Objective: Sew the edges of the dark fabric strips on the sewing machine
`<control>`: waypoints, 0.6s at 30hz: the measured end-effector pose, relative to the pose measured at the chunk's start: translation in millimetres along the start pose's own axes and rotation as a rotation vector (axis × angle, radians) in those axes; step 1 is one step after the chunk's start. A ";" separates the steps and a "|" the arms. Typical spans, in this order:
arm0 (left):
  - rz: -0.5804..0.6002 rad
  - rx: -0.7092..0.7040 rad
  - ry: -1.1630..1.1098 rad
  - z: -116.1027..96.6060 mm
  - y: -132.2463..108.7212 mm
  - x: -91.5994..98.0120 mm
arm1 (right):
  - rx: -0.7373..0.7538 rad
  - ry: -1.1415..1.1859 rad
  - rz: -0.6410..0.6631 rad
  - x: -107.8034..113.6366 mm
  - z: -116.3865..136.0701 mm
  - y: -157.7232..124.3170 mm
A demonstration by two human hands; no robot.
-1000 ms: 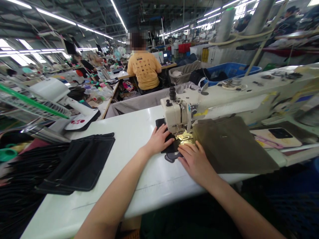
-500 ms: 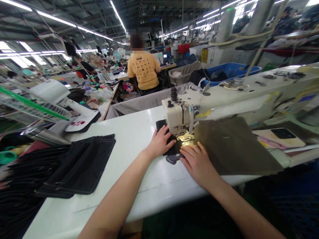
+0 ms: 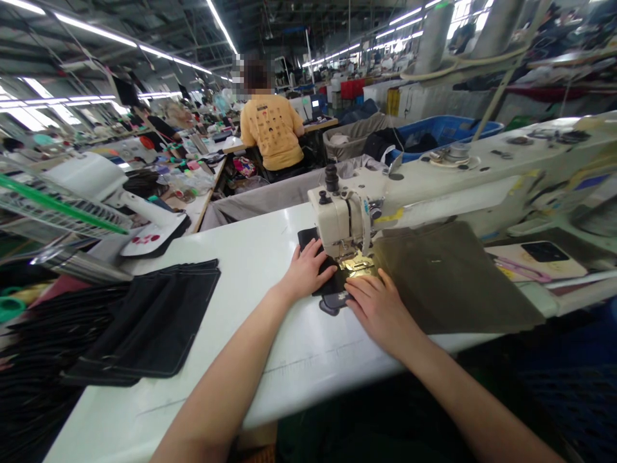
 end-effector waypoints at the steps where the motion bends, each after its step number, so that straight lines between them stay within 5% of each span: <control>1: -0.012 -0.005 0.015 -1.9 0.0 1.6 | -0.002 -0.002 0.000 0.4 0.1 0.4; 5: -0.097 -0.083 0.014 -19.3 -10.5 12.4 | 0.001 -0.009 0.007 2.3 1.0 -0.6; 10: -0.102 -0.353 -0.198 -46.5 -45.7 24.8 | 0.008 -0.019 0.020 2.8 1.3 -3.6; 18: -0.065 -0.388 -0.207 -40.8 -45.7 29.2 | 0.007 -0.041 0.032 -0.1 -0.8 5.5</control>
Point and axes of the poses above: each hand's wrist, its own y-axis towards the middle knuckle, its own x-axis out of the back of the hand, z = x × y, the point moved 6 cm from there along y, towards the middle knuckle, and after that the axes turned 15 degrees about -z, right-handed, at the moved point
